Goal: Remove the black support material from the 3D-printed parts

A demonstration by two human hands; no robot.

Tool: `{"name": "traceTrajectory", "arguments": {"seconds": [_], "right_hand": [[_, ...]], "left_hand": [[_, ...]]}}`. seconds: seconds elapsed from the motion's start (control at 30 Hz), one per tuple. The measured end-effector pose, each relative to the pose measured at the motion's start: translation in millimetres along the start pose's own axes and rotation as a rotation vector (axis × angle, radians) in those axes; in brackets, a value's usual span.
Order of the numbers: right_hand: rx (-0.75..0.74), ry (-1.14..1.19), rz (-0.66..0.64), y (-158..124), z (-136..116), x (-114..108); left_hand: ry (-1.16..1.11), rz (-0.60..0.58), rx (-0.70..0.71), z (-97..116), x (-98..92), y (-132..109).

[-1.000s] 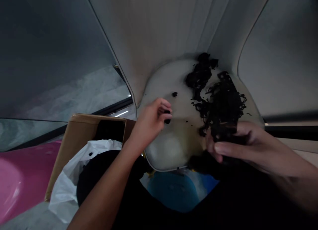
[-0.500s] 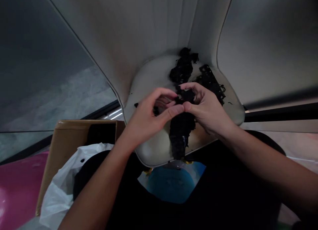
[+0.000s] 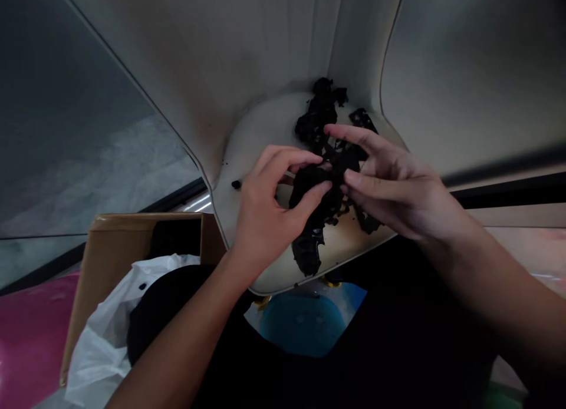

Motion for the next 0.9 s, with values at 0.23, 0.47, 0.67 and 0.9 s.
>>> {"name": "traceTrajectory", "arguments": {"seconds": [0.23,0.47,0.67,0.9], "right_hand": [[-0.053,-0.075,0.145,-2,-2,-19],[-0.095,-0.146,0.128,-14,-5,-19],[-0.107,-0.139,0.162,-16,-5,-18],[-0.239,-0.121,0.145,-27,-10,-12]], "left_hand": [[-0.119,0.062,-0.265,-19,2.2,-9],[-0.129,-0.039,-0.397,-26,11.3,-13],[-0.182,-0.064,-0.388,-16,20.3,-16],[-0.269,-0.02,-0.442,-10,23.6,-19]]}}
Point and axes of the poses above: each hand's wrist, its own y-axis towards the middle knuckle, its own x-axis out of the palm, z = x × y, the point moved 10 cm from there along y, towards the middle knuckle, and after that the axes turned 14 degrees about z, right-handed, at the moved point
